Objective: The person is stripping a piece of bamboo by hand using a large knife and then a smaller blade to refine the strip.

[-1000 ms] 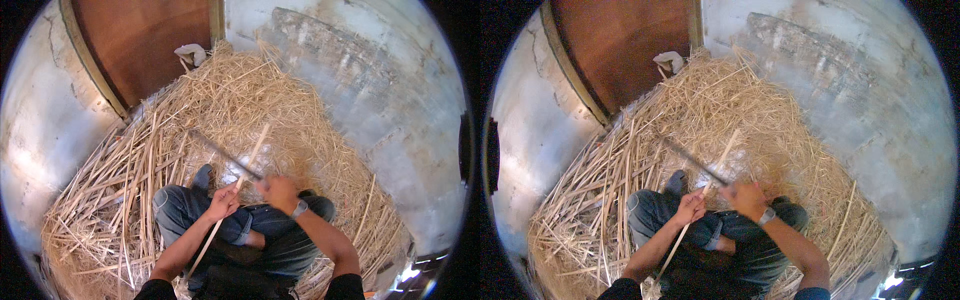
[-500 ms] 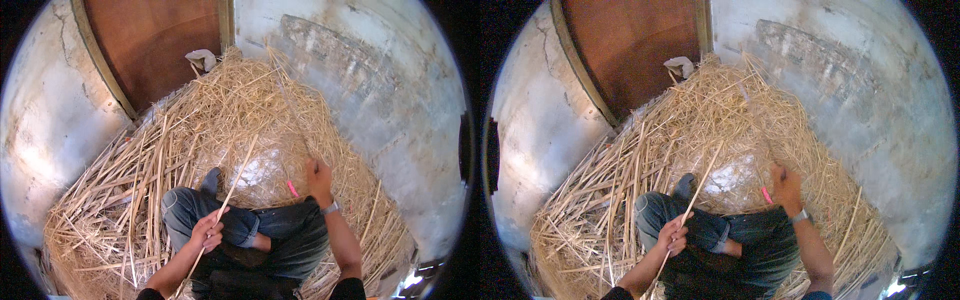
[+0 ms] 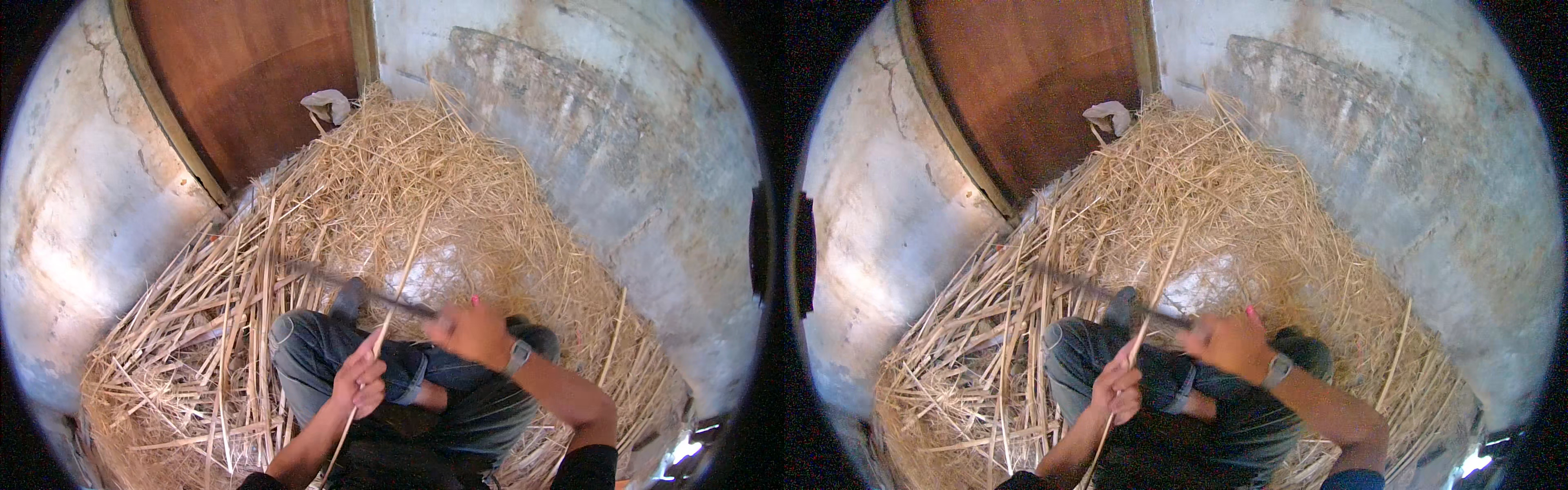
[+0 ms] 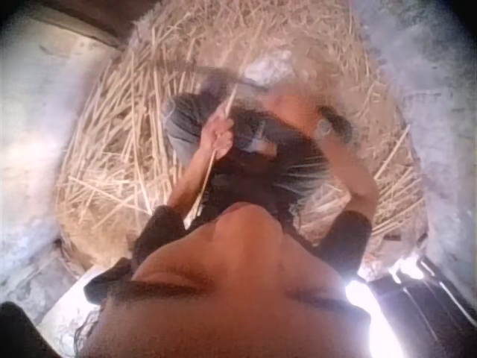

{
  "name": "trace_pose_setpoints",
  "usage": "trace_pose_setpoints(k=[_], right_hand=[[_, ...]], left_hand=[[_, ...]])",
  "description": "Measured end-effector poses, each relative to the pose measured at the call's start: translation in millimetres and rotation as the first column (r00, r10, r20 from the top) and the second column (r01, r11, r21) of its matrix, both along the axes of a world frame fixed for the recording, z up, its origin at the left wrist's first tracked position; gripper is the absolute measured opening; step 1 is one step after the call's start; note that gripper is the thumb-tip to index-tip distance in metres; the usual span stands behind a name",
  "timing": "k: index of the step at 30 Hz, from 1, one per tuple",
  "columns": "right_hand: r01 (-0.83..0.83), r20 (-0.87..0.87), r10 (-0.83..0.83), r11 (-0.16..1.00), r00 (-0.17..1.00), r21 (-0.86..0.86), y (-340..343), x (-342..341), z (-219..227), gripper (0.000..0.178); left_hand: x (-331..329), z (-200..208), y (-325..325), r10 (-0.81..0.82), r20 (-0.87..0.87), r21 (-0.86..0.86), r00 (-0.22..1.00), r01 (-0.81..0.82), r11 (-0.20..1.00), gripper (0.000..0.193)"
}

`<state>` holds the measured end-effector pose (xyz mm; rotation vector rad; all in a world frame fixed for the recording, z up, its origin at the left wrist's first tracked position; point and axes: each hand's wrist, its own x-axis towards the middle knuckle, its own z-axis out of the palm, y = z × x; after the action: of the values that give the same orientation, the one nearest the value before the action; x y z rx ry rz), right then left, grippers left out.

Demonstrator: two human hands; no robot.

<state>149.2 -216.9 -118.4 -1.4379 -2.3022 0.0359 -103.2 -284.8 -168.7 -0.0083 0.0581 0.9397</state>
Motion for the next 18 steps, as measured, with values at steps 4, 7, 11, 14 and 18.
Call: trace_pose_setpoints(k=[4, 7, 11, 14, 18], right_hand=[[0.22, -0.138, -0.23, 0.972, 0.963, -0.084, 45, 33, 1, 0.049], [0.001, -0.054, -0.011, 0.981, 0.998, -0.193, -4, 5, 8, 0.048], [-0.134, 0.024, 0.137, 0.986, 0.99, -0.094, -14, -1, 10, 0.045], [0.176, -0.156, -0.197, 0.974, 0.968, -0.142, 41, 30, -3, 0.047], [0.508, -0.216, -0.508, 0.859, 0.834, -0.06, 95, 113, -18, 0.054]], left_hand=[[-4, 19, -20, -0.041, -0.376, 0.093, 0.926, 0.082, 0.992, 0.053], [8, 12, -16, 0.03, -0.522, 0.198, 0.852, 0.088, 0.976, 0.053], [6, 15, -12, 0.0, -0.502, 0.145, 0.865, 0.085, 0.986, 0.053], [-22, 20, -31, 0.024, -0.471, 0.166, 0.882, 0.062, 0.984, 0.054], [-22, 39, -38, 0.043, -0.43, 0.18, 0.902, 0.039, 0.983, 0.054]])
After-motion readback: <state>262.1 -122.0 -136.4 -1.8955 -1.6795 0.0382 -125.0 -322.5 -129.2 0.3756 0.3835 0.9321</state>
